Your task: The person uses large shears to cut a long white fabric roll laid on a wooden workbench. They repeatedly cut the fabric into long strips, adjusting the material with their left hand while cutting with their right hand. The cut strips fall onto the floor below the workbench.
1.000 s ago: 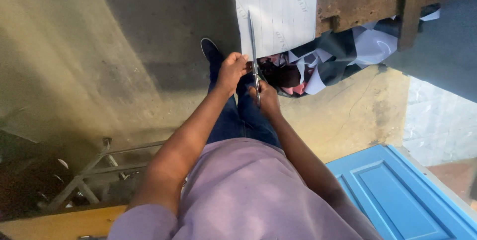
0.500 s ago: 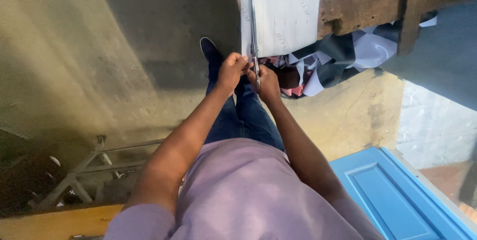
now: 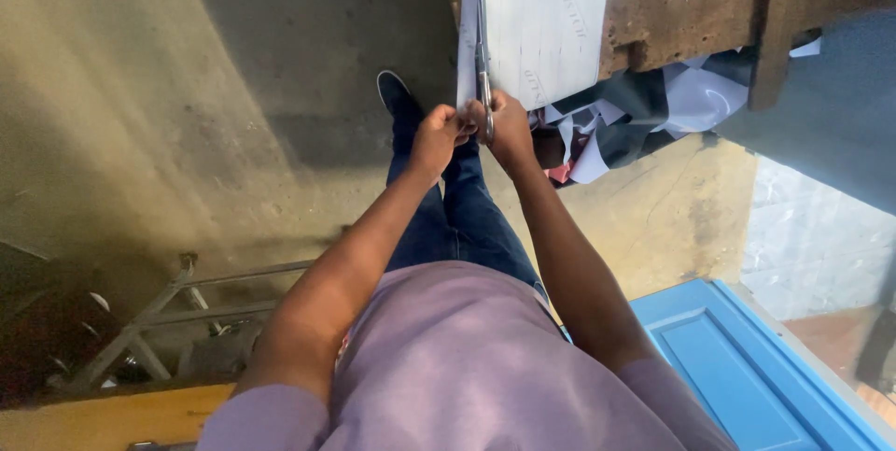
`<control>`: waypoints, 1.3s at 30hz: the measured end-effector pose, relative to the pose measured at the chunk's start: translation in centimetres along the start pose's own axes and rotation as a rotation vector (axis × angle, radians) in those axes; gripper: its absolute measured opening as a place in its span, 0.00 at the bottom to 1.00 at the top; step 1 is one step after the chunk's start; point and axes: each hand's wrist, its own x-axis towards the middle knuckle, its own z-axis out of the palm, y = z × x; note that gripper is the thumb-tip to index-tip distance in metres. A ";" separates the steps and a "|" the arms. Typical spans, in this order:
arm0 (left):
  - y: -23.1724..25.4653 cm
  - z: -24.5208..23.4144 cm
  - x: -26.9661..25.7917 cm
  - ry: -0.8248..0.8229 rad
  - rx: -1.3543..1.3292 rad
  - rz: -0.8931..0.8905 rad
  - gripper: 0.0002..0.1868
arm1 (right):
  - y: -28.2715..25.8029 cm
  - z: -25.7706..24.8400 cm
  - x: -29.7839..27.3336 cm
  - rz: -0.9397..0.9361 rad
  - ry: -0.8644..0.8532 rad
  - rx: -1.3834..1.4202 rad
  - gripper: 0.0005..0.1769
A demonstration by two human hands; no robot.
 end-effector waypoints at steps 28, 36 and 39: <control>-0.3 -0.7 -0.2 -0.009 0.068 0.010 0.05 | -2.6 -0.6 5.6 -0.193 -0.009 0.287 0.15; 0.6 -1.3 -1.5 -0.041 0.004 -0.012 0.07 | -5.3 -0.6 9.0 -0.162 -0.009 0.256 0.14; -1.2 -1.8 0.3 -0.057 0.015 -0.014 0.07 | -5.1 -0.6 9.7 -0.173 0.022 0.155 0.12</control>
